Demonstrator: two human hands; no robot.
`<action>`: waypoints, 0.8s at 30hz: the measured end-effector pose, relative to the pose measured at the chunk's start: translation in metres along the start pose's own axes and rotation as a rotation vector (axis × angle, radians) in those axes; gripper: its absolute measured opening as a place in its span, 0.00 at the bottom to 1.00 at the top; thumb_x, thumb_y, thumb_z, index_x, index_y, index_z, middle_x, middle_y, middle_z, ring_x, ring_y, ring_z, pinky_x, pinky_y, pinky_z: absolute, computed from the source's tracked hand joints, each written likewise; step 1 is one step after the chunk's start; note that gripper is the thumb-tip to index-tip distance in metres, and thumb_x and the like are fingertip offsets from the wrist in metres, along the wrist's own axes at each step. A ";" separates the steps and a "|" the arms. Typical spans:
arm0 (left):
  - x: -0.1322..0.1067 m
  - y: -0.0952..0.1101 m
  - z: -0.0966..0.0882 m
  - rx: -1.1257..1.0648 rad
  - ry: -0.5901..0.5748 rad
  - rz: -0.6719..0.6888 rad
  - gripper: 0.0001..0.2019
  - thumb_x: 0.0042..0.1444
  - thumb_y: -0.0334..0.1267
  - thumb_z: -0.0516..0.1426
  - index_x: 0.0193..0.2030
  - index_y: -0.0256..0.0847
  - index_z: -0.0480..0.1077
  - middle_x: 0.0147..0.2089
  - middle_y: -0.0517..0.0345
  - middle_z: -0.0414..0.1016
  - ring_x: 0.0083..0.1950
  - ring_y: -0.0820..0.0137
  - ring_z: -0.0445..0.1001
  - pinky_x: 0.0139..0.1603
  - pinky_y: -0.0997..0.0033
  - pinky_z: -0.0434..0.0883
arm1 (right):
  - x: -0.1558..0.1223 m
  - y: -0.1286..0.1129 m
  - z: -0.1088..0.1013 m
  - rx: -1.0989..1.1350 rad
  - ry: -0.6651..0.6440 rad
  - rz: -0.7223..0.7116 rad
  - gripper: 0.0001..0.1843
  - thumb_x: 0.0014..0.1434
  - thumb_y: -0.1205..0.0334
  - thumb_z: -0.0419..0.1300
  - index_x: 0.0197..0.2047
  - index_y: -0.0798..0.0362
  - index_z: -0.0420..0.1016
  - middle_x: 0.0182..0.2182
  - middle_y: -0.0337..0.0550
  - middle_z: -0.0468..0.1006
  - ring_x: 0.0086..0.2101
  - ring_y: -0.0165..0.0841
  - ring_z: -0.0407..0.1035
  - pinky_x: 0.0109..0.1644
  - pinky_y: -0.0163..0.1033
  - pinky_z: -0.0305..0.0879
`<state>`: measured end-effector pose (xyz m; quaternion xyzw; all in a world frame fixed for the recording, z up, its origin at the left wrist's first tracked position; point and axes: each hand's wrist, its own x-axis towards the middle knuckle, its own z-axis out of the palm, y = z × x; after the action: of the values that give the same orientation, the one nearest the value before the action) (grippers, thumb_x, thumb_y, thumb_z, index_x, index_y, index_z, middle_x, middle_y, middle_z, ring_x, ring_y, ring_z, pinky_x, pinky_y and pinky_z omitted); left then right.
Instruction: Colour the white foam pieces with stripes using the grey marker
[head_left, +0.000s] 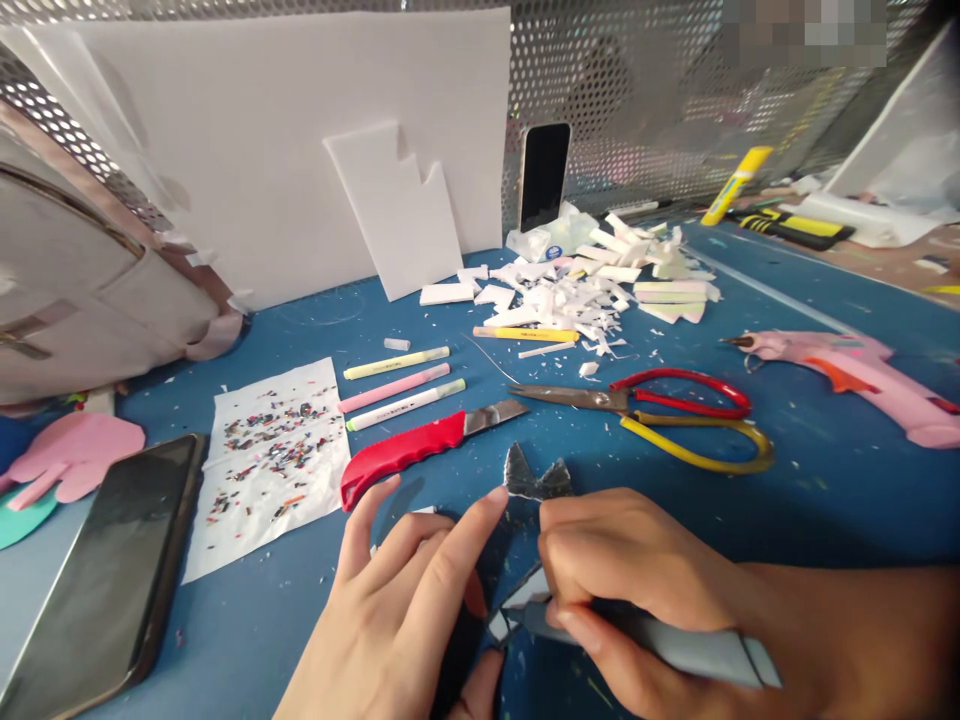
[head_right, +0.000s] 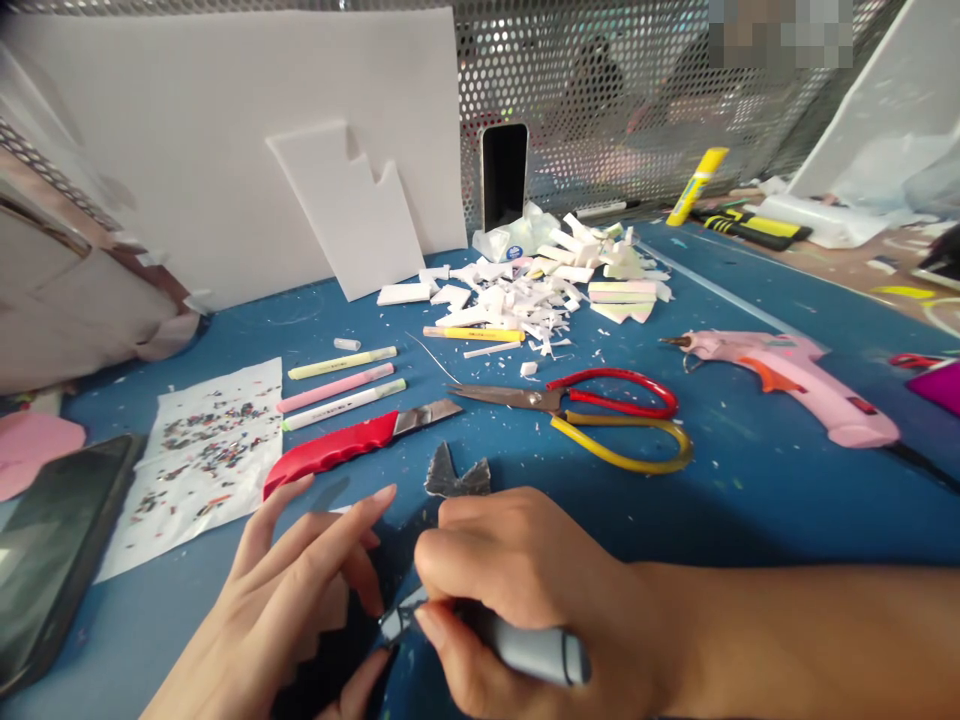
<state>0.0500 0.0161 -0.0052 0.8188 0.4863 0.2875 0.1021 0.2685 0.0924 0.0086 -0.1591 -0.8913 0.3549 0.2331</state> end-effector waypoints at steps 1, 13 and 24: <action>0.000 0.000 0.000 -0.006 -0.012 -0.006 0.31 0.61 0.33 0.55 0.71 0.38 0.52 0.37 0.68 0.73 0.49 0.75 0.72 0.73 0.58 0.46 | 0.000 0.000 0.000 0.007 0.002 -0.009 0.11 0.61 0.69 0.52 0.30 0.50 0.52 0.24 0.35 0.63 0.26 0.29 0.58 0.31 0.37 0.53; 0.001 0.002 -0.002 -0.024 -0.037 -0.022 0.31 0.62 0.31 0.54 0.71 0.37 0.51 0.37 0.69 0.71 0.50 0.76 0.69 0.73 0.59 0.45 | -0.002 0.001 0.000 0.031 -0.028 -0.007 0.11 0.61 0.70 0.50 0.30 0.50 0.52 0.24 0.36 0.64 0.27 0.31 0.59 0.33 0.38 0.55; 0.000 0.001 -0.002 -0.003 -0.049 -0.014 0.32 0.61 0.31 0.55 0.71 0.37 0.50 0.37 0.68 0.72 0.48 0.74 0.70 0.73 0.57 0.46 | -0.002 0.000 -0.003 0.061 -0.025 -0.001 0.10 0.61 0.70 0.50 0.29 0.50 0.53 0.23 0.36 0.65 0.26 0.31 0.59 0.32 0.38 0.55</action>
<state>0.0500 0.0152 -0.0031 0.8220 0.4890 0.2674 0.1171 0.2715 0.0930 0.0100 -0.1469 -0.8831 0.3836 0.2267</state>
